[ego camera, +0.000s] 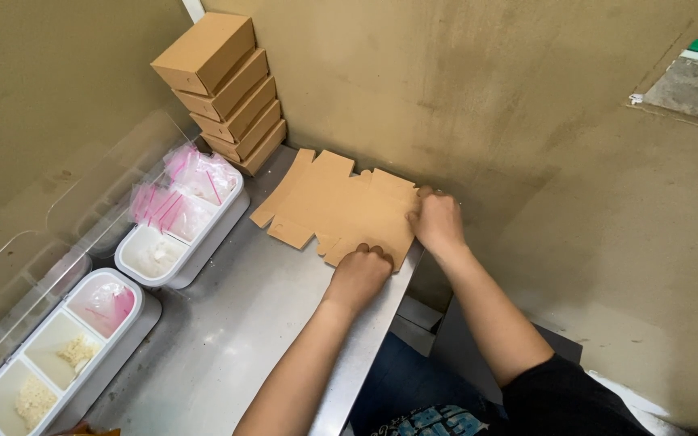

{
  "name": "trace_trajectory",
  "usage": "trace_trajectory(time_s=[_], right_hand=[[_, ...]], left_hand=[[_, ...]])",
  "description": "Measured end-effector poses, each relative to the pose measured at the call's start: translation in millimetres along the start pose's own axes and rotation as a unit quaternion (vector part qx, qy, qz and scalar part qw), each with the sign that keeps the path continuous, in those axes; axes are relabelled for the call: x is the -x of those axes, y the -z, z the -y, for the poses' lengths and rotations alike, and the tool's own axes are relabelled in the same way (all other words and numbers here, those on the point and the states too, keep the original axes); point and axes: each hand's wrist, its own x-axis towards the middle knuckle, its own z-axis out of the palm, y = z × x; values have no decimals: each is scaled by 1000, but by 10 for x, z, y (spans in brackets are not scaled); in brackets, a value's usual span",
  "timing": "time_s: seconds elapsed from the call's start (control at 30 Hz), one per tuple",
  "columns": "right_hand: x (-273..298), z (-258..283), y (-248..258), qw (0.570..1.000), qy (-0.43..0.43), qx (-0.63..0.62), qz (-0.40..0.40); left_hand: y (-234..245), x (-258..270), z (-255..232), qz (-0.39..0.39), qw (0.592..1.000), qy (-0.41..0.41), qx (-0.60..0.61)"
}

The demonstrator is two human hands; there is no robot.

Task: The person assembles a flat cardboard box blank by folding and pressing the flaps into place on a stainless steel worktable. They repeatedly fold side and bottom flaps, align edges, and press creases to form the box shape.

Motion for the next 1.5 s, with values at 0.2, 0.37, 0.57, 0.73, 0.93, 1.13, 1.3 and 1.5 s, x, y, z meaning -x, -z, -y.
trace_trajectory(time_s=[0.2, 0.37, 0.57, 0.73, 0.93, 1.13, 1.3, 1.5], right_hand=[[-11, -53, -61, 1000, 2, -10, -12], [-2, -64, -2, 999, 16, -45, -22], [-148, -382, -225, 970, 57, -207, -116], [-84, -404, -200, 946, -4, -305, -106], [-57, -450, -246, 941, -27, -329, -78], [-74, -524, -232, 911, -35, -406, -62], [-58, -472, -239, 851, -66, -517, -72], [-82, -412, -398, 761, -96, -640, -36]], left_hand=[[54, -34, -3, 16, 1000, -3, 2], [33, -27, 3, 17, 1000, -5, 1], [71, -80, 5, 29, 999, -8, 40], [71, -85, 24, 32, 999, -13, 31], [223, -110, 27, 69, 996, -7, 59], [143, -118, 53, 69, 996, -17, 57], [97, -121, 50, 84, 995, -4, 62], [655, -141, 17, 110, 979, 56, 165]])
